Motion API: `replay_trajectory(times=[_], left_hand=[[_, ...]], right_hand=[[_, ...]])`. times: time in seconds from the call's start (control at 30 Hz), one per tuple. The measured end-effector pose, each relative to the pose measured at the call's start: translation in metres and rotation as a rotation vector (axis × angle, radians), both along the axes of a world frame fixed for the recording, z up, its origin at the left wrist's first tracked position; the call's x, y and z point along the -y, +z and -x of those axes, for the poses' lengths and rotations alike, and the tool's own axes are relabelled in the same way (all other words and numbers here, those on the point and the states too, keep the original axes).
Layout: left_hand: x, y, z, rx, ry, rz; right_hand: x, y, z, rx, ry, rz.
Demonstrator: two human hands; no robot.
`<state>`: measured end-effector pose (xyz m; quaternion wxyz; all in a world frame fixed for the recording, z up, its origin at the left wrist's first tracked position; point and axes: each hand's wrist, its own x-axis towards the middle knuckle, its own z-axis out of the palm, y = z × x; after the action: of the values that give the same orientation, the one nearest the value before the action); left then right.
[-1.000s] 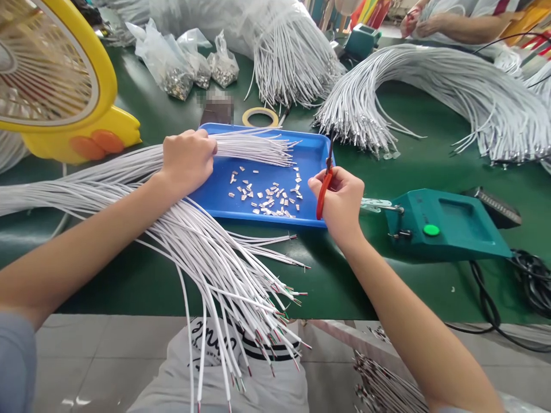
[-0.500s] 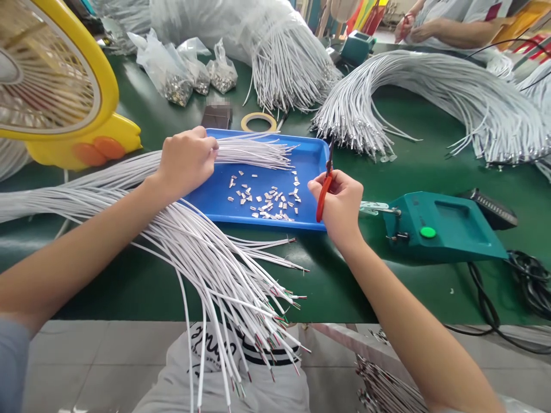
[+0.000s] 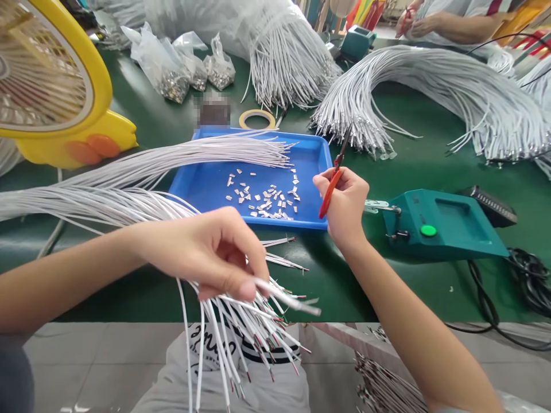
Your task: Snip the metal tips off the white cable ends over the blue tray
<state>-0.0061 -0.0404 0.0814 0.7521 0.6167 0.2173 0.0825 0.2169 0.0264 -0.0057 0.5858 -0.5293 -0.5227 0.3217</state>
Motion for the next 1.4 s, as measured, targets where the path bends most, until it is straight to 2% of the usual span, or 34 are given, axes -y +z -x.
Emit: replay_trajectory(times=[0.07,0.13,0.17,0.23,0.27,0.33,0.4,0.5,0.63,0.9,1.2,1.4], left_hand=[[0.006,-0.002,-0.003,0.027,-0.053,0.193],[0.004,-0.013,-0.006,0.086,0.016,0.236],[0.000,-0.021,-0.008,0.119,0.100,0.209],[-0.010,-0.040,-0.012,0.173,0.348,0.106],[-0.014,-0.049,-0.013,0.142,0.443,0.050],[-0.023,-0.063,-0.016,0.057,0.572,-0.066],[-0.027,-0.070,-0.017,0.004,0.627,-0.198],[-0.030,-0.072,-0.017,0.008,0.660,-0.367],[-0.031,-0.072,-0.015,0.003,0.654,-0.437],[-0.029,-0.074,-0.014,0.052,0.626,-0.406],[-0.028,-0.074,-0.014,0.102,0.716,-0.373],[-0.024,-0.072,-0.016,0.060,0.776,-0.330]], right_hand=[[0.002,0.001,0.002,-0.003,0.035,0.003],[0.006,0.003,0.005,-0.003,0.077,-0.013],[0.009,0.004,0.007,-0.002,0.101,-0.023],[0.014,0.008,0.011,-0.013,0.159,-0.018],[0.017,0.010,0.013,-0.021,0.195,0.001],[0.022,0.014,0.017,-0.034,0.279,0.071],[0.026,0.016,0.019,-0.050,0.352,0.148],[0.030,0.016,0.022,-0.101,0.419,0.215],[0.034,0.016,0.024,-0.173,0.487,0.241],[0.035,0.017,0.023,-0.138,0.486,0.199],[0.038,0.014,0.030,-0.156,0.483,0.195],[0.041,0.014,0.030,-0.099,0.476,0.180]])
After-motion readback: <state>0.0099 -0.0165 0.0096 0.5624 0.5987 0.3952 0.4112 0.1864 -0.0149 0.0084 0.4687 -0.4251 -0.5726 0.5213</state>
